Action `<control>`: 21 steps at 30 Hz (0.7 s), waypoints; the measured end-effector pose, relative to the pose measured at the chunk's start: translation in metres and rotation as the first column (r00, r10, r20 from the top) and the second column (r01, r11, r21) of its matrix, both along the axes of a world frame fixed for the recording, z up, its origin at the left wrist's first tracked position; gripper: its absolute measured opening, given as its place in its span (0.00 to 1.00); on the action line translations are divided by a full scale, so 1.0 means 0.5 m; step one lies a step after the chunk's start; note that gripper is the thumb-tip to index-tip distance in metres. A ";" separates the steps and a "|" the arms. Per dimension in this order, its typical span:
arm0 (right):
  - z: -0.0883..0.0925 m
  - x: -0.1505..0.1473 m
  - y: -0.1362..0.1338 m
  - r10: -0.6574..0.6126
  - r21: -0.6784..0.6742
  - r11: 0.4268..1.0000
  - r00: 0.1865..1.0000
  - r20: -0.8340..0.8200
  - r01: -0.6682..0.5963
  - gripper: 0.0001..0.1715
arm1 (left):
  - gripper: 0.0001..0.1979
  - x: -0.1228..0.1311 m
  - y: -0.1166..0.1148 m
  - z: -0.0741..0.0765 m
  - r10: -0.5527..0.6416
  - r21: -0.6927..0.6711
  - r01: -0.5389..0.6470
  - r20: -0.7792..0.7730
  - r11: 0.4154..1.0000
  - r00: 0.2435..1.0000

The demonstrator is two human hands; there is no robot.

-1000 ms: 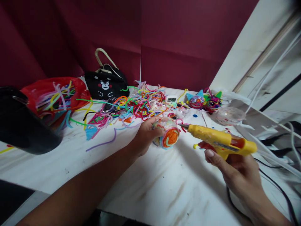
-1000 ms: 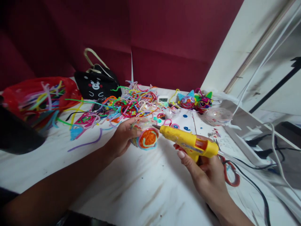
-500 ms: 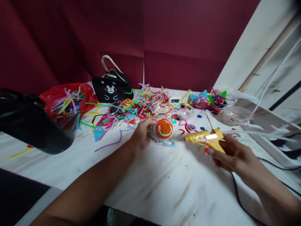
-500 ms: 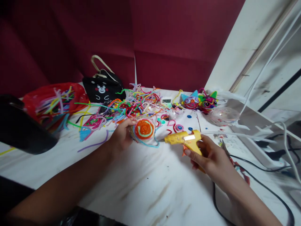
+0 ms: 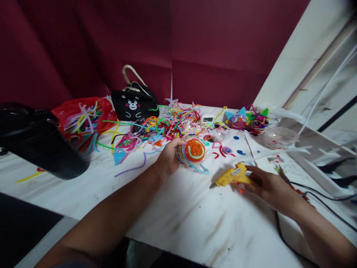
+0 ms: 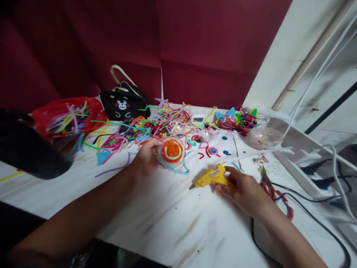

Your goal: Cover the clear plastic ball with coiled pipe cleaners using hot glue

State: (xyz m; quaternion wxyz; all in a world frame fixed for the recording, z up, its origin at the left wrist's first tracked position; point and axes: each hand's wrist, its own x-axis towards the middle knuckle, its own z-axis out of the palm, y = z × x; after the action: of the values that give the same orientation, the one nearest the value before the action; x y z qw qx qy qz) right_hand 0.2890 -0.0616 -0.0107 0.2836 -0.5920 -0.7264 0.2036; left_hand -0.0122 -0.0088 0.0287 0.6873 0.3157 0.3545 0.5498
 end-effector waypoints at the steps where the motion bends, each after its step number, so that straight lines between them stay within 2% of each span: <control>1: -0.001 0.000 0.001 0.028 -0.045 0.999 0.999 0.045 -0.026 0.32 | 0.09 0.000 -0.002 0.002 -0.004 0.003 0.004 -0.002 1.000 1.000; 3: -0.003 0.001 0.002 0.071 -0.106 0.993 0.991 0.113 -0.059 0.32 | 0.10 0.002 -0.004 0.006 -0.004 0.017 0.004 -0.002 1.000 1.000; 6: -0.003 -0.001 0.002 0.081 -0.103 0.993 0.983 0.167 -0.064 0.29 | 0.08 0.006 -0.008 0.008 0.016 0.056 -0.016 0.008 0.998 1.000; 8: 0.005 -0.009 -0.003 0.032 -0.051 0.998 0.982 0.187 -0.023 0.26 | 0.07 0.009 -0.011 0.006 0.038 0.090 -0.039 0.010 0.995 0.999; 11: 0.037 -0.038 -0.020 -0.033 0.082 0.996 0.990 0.138 0.021 0.27 | 0.08 0.011 -0.019 0.004 0.052 0.150 -0.050 -0.010 0.987 0.999; 16: 0.112 -0.127 -0.050 0.122 0.153 0.983 0.985 -0.125 -0.102 0.21 | 0.13 0.016 -0.038 0.007 0.038 0.270 -0.010 -0.099 0.963 0.994; 19: 0.145 -0.181 -0.049 0.194 0.239 0.957 0.973 -0.120 -0.162 0.16 | 0.17 0.020 -0.046 0.011 0.041 0.310 0.010 -0.156 0.951 0.987; 21: 0.157 -0.210 -0.041 0.194 0.285 0.946 0.974 -0.119 -0.153 0.13 | 0.19 0.022 -0.050 0.014 0.037 0.324 0.025 -0.185 0.946 0.982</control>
State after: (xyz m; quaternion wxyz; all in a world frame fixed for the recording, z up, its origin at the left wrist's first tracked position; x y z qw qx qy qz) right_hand 0.1842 -0.0819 0.0676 0.3960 -0.4642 -0.7742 0.1681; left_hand -0.0012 -0.0335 0.0356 0.5875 0.4743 0.3233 0.5703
